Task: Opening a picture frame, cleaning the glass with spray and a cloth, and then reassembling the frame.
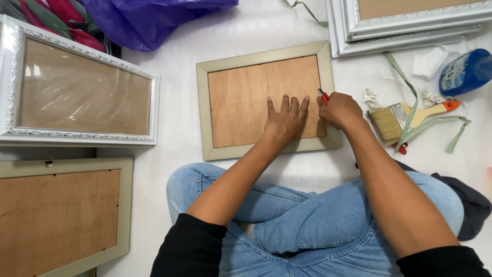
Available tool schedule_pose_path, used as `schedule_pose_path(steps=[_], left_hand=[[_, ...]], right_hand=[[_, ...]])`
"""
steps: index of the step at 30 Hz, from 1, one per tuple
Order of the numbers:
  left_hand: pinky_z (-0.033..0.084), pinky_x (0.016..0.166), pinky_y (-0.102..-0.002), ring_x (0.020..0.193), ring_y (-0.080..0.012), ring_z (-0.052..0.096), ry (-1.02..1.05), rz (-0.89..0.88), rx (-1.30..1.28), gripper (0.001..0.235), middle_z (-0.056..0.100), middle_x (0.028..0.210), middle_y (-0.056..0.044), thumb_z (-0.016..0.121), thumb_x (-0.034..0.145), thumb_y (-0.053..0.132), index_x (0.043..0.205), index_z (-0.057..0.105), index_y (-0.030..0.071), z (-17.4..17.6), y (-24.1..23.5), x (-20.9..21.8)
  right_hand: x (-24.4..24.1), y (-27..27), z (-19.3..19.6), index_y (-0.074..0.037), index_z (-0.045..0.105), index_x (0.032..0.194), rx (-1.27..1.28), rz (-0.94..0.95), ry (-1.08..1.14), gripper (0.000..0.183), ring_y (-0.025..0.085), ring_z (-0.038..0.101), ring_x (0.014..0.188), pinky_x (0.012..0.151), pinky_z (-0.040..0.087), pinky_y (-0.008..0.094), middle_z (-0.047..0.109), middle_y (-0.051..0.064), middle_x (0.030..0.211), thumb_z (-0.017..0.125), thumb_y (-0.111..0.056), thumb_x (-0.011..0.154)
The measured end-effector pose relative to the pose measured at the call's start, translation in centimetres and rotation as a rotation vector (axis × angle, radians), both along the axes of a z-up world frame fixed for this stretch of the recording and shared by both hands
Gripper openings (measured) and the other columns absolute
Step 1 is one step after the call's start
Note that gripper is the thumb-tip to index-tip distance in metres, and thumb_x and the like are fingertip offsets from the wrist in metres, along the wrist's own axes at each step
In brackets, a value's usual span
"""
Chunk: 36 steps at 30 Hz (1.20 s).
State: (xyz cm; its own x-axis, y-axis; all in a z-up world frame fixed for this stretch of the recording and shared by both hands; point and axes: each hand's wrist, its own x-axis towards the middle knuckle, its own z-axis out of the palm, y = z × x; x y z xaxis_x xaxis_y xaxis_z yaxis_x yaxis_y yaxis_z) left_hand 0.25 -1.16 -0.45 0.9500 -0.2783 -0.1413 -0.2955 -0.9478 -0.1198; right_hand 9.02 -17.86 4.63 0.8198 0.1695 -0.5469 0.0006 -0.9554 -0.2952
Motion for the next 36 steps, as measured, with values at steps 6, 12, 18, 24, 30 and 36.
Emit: schedule_pose_path(steps=[6, 12, 18, 24, 30, 36], left_hand=[[0.019, 0.112, -0.081, 0.157, -0.0416, 0.016, 0.183, 0.000, 0.031, 0.069, 0.026, 0.167, -0.020, 0.038, 0.106, 0.011, 0.167, 0.005, 0.012, 5.1, -0.1, -0.6], [0.022, 0.117, -0.075, 0.144, -0.0417, 0.043, 0.282, 0.181, -0.148, 0.076, 0.042, 0.155, -0.026, 0.049, 0.099, 0.013, 0.165, 0.012, 0.008, 5.6, 2.9, -0.4], [0.056, 0.094, -0.063, 0.119, -0.0510, 0.062, 0.147, 0.795, -0.509, 0.078, 0.057, 0.131, -0.032, 0.074, 0.090, 0.027, 0.150, 0.039, -0.009, 5.0, 15.4, -3.6], [0.061, 0.073, -0.056, 0.101, -0.0416, 0.072, 0.100, 1.316, -0.810, 0.073, 0.070, 0.109, -0.024, 0.075, 0.083, 0.053, 0.128, 0.064, -0.004, -5.7, 25.9, -7.8], [0.058, 0.088, -0.058, 0.110, -0.0462, 0.069, 0.122, 1.289, -0.891, 0.068, 0.070, 0.114, -0.030, 0.067, 0.086, 0.044, 0.124, 0.067, -0.011, 0.9, 22.0, -6.7], [0.059, 0.084, -0.043, 0.093, -0.0339, 0.072, 0.211, 1.388, -0.816, 0.055, 0.071, 0.105, -0.023, 0.063, 0.097, 0.044, 0.115, 0.064, -0.008, 1.8, 21.6, -5.7]], right_hand=[[-0.2, 0.1, 1.3, 0.013, 0.069, 0.117, 0.055, -0.027, -0.020, 0.049, 0.045, 0.074, 0.078, 0.066, 0.060, 0.053, 0.069, 0.028, 0.083, 0.058, -0.012, 0.076], [-0.1, -0.3, -0.4, 0.014, 0.068, 0.122, 0.030, -0.025, -0.011, 0.059, 0.048, 0.074, 0.081, 0.070, 0.059, 0.058, 0.069, 0.030, 0.088, 0.057, -0.011, 0.070], [-0.8, 0.8, 3.9, 0.014, 0.065, 0.128, 0.157, -0.079, 0.026, 0.054, 0.047, 0.073, 0.087, 0.075, 0.057, 0.053, 0.068, 0.030, 0.094, 0.058, -0.013, 0.082], [1.5, -1.8, -4.5, 0.012, 0.067, 0.122, 0.057, -0.070, -0.027, 0.057, 0.039, 0.075, 0.065, 0.068, 0.058, 0.054, 0.070, 0.025, 0.081, 0.066, -0.019, 0.074], [1.0, -2.2, -4.6, 0.010, 0.073, 0.105, -0.007, -0.076, -0.061, 0.047, 0.040, 0.074, 0.054, 0.063, 0.058, 0.050, 0.069, 0.023, 0.068, 0.064, -0.021, 0.071], [-1.3, 1.2, 3.9, 0.008, 0.072, 0.108, -0.032, -0.228, 0.057, 0.034, 0.035, 0.064, 0.065, 0.058, 0.050, 0.041, 0.071, 0.026, 0.081, 0.060, 0.002, 0.077]])
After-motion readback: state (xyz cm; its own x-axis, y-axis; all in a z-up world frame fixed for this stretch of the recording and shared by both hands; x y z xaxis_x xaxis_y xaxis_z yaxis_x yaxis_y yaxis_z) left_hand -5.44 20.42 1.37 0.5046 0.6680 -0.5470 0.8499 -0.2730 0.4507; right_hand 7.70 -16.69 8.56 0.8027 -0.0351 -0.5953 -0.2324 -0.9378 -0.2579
